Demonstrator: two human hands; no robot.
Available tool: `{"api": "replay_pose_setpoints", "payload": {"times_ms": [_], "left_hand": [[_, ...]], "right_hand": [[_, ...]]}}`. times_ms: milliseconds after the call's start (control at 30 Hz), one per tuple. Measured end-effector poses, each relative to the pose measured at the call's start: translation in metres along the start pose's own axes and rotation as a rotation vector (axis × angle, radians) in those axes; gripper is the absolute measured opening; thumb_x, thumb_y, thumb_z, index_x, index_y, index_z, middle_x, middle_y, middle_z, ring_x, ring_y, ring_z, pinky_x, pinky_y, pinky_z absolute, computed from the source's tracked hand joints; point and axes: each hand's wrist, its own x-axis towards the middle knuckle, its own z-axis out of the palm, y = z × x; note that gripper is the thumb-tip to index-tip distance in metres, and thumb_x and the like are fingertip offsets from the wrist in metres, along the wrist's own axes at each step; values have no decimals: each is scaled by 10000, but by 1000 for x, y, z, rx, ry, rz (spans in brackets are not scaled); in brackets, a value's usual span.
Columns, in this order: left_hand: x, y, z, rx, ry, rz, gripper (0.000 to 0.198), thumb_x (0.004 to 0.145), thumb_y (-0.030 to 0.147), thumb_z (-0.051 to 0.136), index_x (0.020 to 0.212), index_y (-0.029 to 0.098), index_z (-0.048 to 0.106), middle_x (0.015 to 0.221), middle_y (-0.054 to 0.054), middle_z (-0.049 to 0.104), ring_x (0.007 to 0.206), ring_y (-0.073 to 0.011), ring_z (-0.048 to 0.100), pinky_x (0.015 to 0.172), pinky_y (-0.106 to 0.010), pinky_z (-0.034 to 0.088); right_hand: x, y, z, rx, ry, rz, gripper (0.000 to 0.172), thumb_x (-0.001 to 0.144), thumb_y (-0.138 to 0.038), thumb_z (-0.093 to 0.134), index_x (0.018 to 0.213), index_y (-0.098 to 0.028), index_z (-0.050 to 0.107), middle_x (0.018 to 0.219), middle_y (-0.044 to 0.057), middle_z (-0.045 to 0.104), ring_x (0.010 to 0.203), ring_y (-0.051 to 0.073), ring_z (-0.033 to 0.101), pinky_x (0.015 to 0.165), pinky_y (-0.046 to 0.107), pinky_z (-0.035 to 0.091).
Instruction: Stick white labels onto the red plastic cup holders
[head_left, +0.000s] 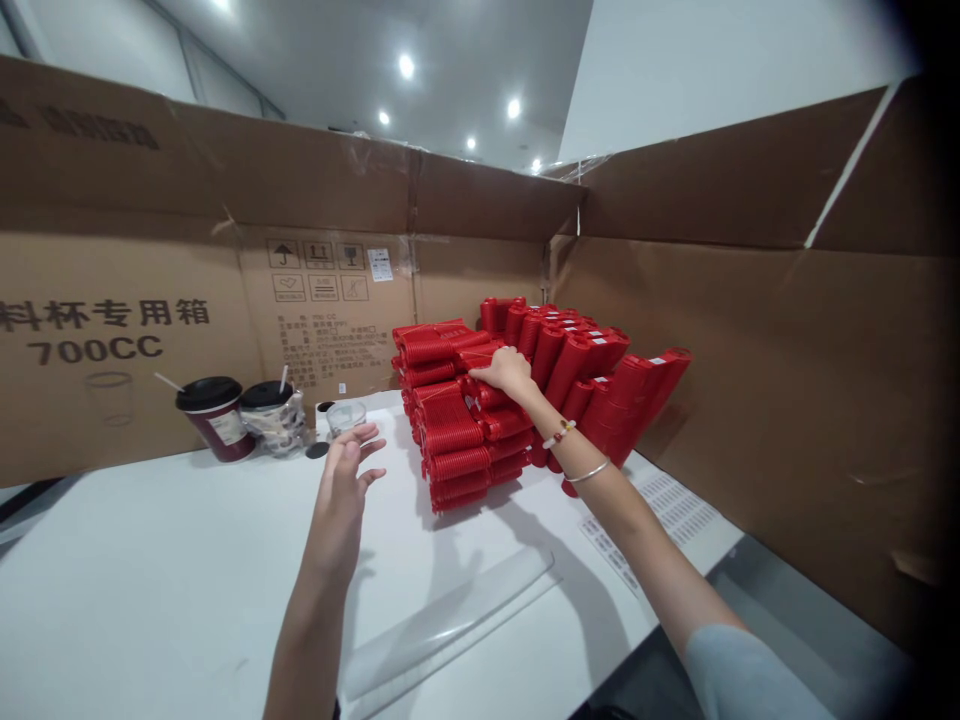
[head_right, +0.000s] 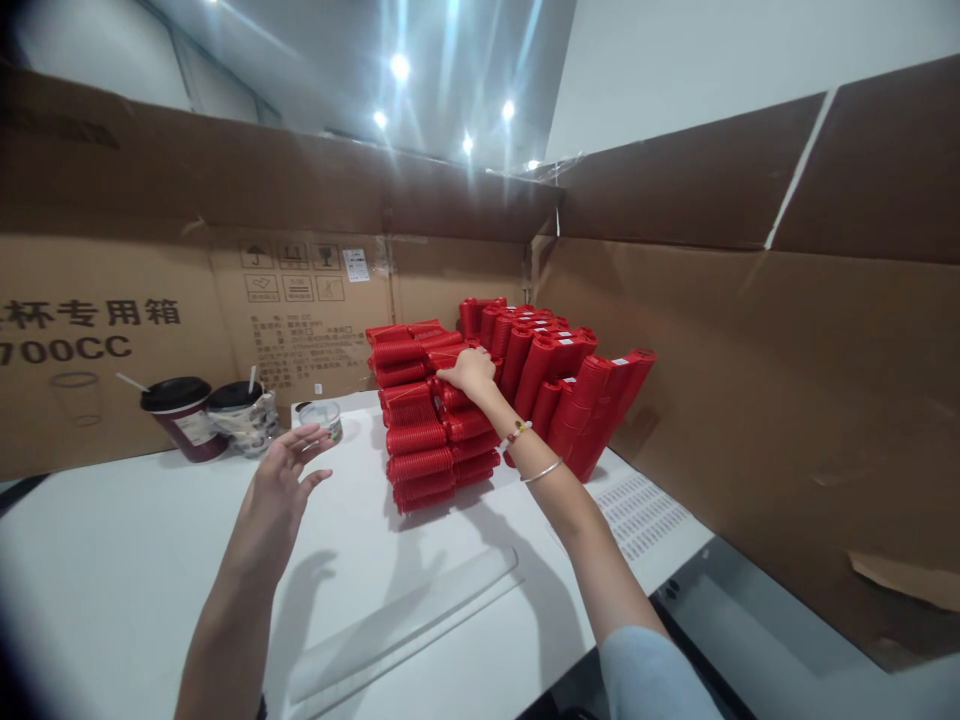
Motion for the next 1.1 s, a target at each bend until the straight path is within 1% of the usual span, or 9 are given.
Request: {"api": "replay_pose_setpoints", "payload": {"times_ms": [133,367,533,600,700,867,967,1033,1100], "left_hand": [[0,0,-1,-9,10,5,403,813,570,570,1029,230,591,1187,-61,562,1119,-219,517,756,-261,426],[0,2,-1,-24,-5,-3,418,785,574,611,1025,232,595,1171,-55,557,1100,-210,515,760,-263,421],[1,2,-2,-28,-1,-1,450,765,600,626,1024,233,596,1155,-44,563,1083,-198,520,760,-264,416],[2,2,-3,-31,-6,-1,456,765,608,624,1024,234,597,1156,-44,564,1086,-197,519,762,-265,415],[3,2,-3,-40,-7,-9,460,762,615,620,1018,233,602,1148,-45,571,1082,-198,519,759,-268,410],[5,1,-3,-49,-25,-15,442,764,607,617,1002,234,613,1133,-41,580,1070,-194,523,761,-269,403],[6,0,-4,-37,-40,-23,446,761,610,616,1003,235,613,1129,-40,586,1067,-195,524,763,-270,403],[6,0,-4,-30,-48,-27,442,765,607,612,1003,234,612,1129,-41,587,1063,-196,526,764,-272,403],[6,-1,-5,-21,-52,-31,435,776,603,602,1005,233,610,1137,-44,586,1065,-197,527,766,-273,403]], "right_hand": [[-2,1,-1,11,2,-27,681,726,-577,689,1125,-26,655,1183,254,603,1122,336,576,908,363,460],[2,3,3,31,16,-48,734,731,-639,668,1094,-1,652,1217,293,552,1189,381,496,945,422,430],[2,6,8,66,57,-104,884,728,-638,681,1237,65,512,1240,328,509,1170,404,495,975,460,399],[2,9,7,93,87,-157,827,790,-602,639,1283,40,469,1263,310,500,1186,409,480,978,473,394],[2,20,4,136,119,-262,678,893,-540,531,1311,-11,458,1267,277,514,1200,387,478,993,487,382],[-2,44,0,216,124,-462,526,945,-462,474,1305,-79,499,1259,207,566,1194,304,516,1030,437,379],[-14,57,1,259,149,-560,494,952,-455,455,1280,-93,524,1273,179,568,1210,270,512,1062,409,367],[-27,65,3,279,178,-606,504,953,-460,444,1296,-98,511,1317,174,538,1259,264,471,1090,411,345],[-44,72,7,284,208,-629,520,946,-465,451,1329,-115,482,1384,171,483,1312,281,412,1116,458,303]]}}
